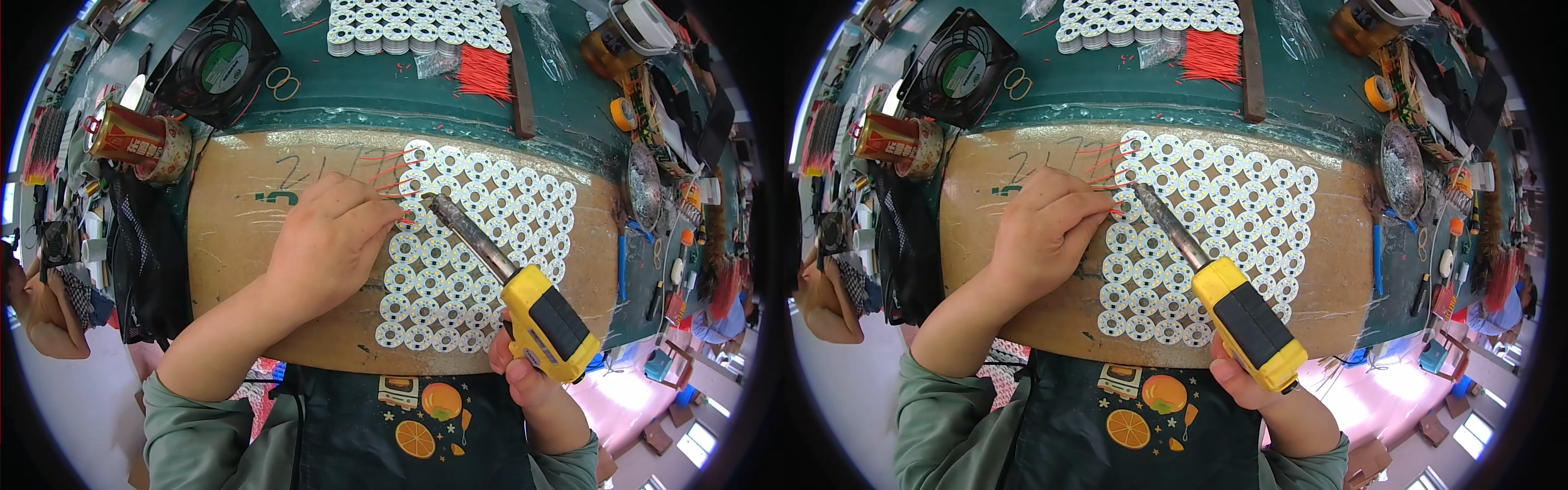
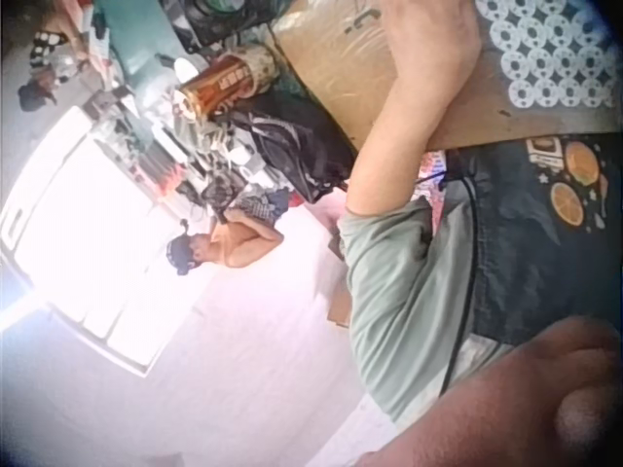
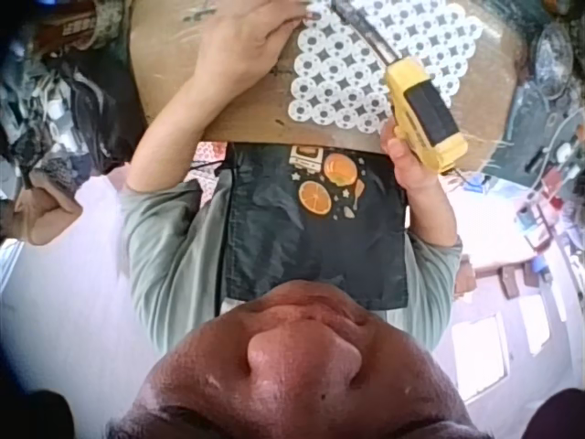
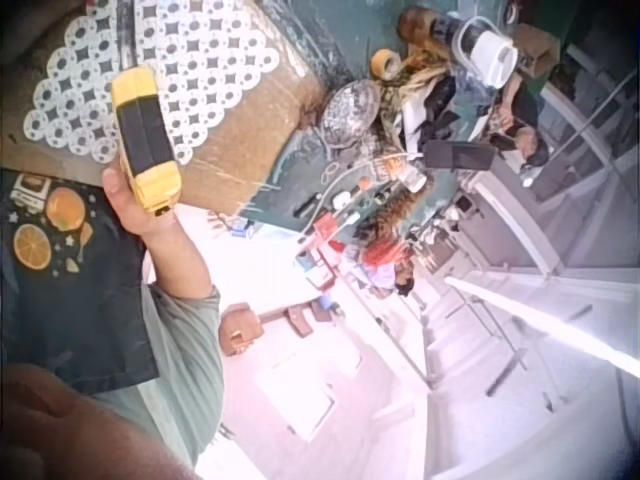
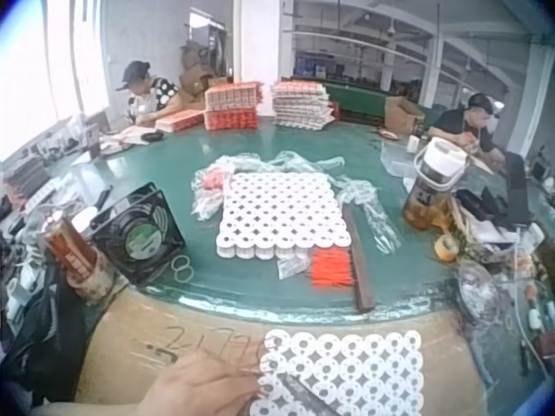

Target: The person solders wires onto an array of circular LED circuit boards using a soldering iron, then sets the finished array aside. They place a new circuit board array on the workbench, position wires, and solder them onto the boards using the soldering iron.

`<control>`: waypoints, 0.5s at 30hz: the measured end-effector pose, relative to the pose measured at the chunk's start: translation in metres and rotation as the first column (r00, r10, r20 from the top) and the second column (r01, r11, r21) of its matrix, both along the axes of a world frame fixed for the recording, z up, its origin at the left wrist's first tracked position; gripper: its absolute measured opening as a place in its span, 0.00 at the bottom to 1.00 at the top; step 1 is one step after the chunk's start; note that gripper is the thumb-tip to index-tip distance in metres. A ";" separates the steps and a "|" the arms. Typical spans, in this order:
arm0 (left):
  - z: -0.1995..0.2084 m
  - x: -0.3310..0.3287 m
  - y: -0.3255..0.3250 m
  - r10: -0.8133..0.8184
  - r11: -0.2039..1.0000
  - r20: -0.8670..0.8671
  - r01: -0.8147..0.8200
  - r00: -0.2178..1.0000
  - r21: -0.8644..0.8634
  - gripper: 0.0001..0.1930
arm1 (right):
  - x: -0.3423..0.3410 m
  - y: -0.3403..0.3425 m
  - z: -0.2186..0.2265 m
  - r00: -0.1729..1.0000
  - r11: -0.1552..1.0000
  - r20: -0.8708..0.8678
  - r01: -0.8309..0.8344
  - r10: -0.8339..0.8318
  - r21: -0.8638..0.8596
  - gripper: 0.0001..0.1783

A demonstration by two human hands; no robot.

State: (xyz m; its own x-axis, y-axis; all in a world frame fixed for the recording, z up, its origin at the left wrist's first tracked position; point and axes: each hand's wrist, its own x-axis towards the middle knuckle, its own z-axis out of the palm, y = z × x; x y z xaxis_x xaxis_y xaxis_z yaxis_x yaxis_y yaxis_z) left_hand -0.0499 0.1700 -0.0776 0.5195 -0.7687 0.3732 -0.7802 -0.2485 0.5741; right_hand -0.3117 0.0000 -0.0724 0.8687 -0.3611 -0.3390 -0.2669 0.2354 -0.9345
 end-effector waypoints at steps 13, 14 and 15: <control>-0.004 0.000 -0.002 -0.011 1.000 0.063 0.013 0.998 -0.029 0.09 | -0.002 0.001 -0.004 0.999 0.998 -0.018 -0.033 0.032 -0.051 0.38; -0.004 0.000 -0.002 -0.010 1.000 0.062 0.012 0.998 -0.028 0.09 | -0.004 0.000 -0.004 0.998 0.998 -0.043 -0.053 0.051 -0.044 0.37; -0.004 0.000 -0.002 -0.011 0.999 0.064 0.013 0.998 -0.030 0.09 | -0.005 -0.001 -0.004 0.995 0.997 -0.068 -0.073 0.070 -0.036 0.37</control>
